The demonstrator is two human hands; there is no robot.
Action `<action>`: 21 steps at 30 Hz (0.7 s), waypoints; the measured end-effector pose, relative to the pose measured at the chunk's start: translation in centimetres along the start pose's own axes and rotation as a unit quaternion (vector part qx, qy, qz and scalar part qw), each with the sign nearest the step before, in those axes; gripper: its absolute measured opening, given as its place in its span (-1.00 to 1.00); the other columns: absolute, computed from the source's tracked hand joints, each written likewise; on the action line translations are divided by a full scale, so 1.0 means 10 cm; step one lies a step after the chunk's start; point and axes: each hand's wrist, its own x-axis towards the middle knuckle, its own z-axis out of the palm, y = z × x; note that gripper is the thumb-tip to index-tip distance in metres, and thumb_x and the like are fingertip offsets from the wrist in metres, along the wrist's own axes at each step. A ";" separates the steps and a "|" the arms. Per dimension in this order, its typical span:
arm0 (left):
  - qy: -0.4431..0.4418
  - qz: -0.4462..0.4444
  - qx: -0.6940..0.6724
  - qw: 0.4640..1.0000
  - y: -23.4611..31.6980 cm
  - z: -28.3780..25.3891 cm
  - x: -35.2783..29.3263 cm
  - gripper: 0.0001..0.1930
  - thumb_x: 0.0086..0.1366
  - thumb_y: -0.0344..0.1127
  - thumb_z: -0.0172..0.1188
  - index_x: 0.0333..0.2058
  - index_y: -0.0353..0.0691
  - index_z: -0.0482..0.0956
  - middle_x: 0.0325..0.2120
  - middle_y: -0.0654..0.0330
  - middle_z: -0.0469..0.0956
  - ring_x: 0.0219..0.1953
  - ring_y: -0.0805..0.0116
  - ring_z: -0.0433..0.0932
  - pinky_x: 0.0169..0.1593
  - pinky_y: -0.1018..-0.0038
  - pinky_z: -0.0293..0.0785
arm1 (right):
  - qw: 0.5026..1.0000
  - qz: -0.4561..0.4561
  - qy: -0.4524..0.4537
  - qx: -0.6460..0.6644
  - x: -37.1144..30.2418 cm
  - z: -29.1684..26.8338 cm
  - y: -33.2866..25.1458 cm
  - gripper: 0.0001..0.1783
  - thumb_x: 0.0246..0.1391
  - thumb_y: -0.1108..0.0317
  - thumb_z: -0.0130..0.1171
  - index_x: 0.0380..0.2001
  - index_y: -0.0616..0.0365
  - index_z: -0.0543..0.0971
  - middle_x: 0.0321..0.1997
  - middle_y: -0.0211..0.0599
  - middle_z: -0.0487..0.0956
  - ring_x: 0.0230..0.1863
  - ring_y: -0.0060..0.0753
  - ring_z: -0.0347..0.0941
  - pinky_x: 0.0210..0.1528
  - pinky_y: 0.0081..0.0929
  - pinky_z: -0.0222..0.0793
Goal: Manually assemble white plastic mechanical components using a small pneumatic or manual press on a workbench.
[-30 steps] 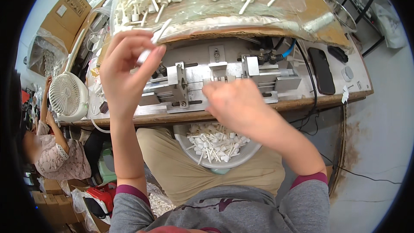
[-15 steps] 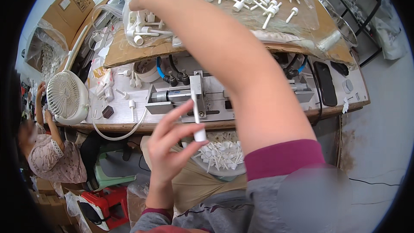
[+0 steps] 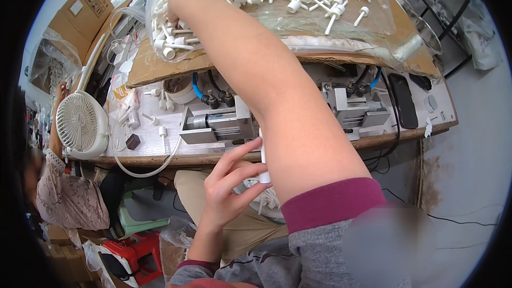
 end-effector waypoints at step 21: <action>-0.029 -0.002 0.020 0.999 0.06 0.33 0.04 -0.65 -0.04 -0.49 0.48 -0.19 -0.25 0.72 0.10 0.04 0.51 -0.21 0.37 0.64 -0.14 0.47 0.61 | 0.939 -0.095 0.210 0.253 -0.54 0.14 1.55 -0.61 0.12 0.06 0.26 -0.10 0.07 0.65 0.02 -0.25 0.64 0.00 -0.31 0.58 0.08 -0.17 0.45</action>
